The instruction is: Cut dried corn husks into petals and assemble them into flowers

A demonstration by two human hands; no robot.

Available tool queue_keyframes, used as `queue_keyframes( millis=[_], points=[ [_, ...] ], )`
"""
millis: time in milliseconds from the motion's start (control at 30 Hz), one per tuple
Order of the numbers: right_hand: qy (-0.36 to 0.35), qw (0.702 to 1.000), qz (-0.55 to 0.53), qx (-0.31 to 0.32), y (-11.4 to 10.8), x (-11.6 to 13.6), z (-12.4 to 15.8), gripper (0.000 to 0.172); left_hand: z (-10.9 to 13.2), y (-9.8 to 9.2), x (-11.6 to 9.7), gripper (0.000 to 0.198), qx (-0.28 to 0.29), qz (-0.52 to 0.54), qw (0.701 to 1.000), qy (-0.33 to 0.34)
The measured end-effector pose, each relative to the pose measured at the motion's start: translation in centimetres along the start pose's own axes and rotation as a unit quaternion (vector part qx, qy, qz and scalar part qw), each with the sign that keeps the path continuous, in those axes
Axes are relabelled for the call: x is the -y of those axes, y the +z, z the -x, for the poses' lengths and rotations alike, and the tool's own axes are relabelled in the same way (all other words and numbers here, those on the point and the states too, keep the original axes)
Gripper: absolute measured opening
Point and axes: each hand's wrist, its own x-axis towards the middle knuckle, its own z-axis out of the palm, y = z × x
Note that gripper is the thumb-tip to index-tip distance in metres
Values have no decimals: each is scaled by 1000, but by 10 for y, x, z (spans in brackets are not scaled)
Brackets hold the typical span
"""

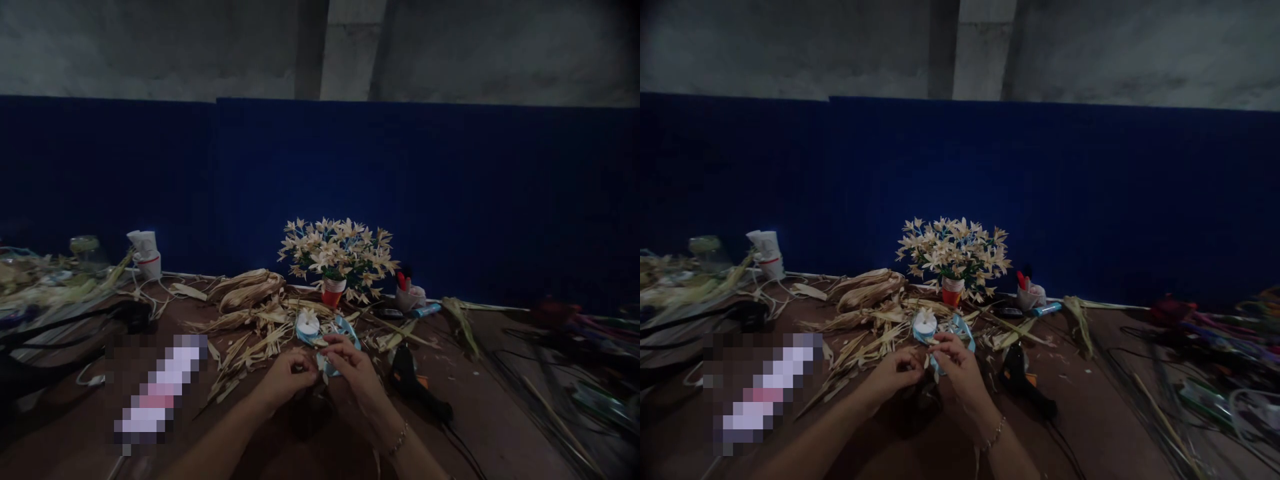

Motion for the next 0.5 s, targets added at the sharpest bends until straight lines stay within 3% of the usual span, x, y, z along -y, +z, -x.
queue_keyframes(
  millis=[167,300,500],
  points=[
    [14,1000,4,-14,1,1,0,24,1,1,1,21,-4,42,994,-96],
    [6,999,35,-34,3,0,0,25,0,3,5,28,-46,66,993,-83],
    [-4,997,55,-46,4,-1,0,21,-1,7,6,31,-33,115,985,-122]
  ],
)
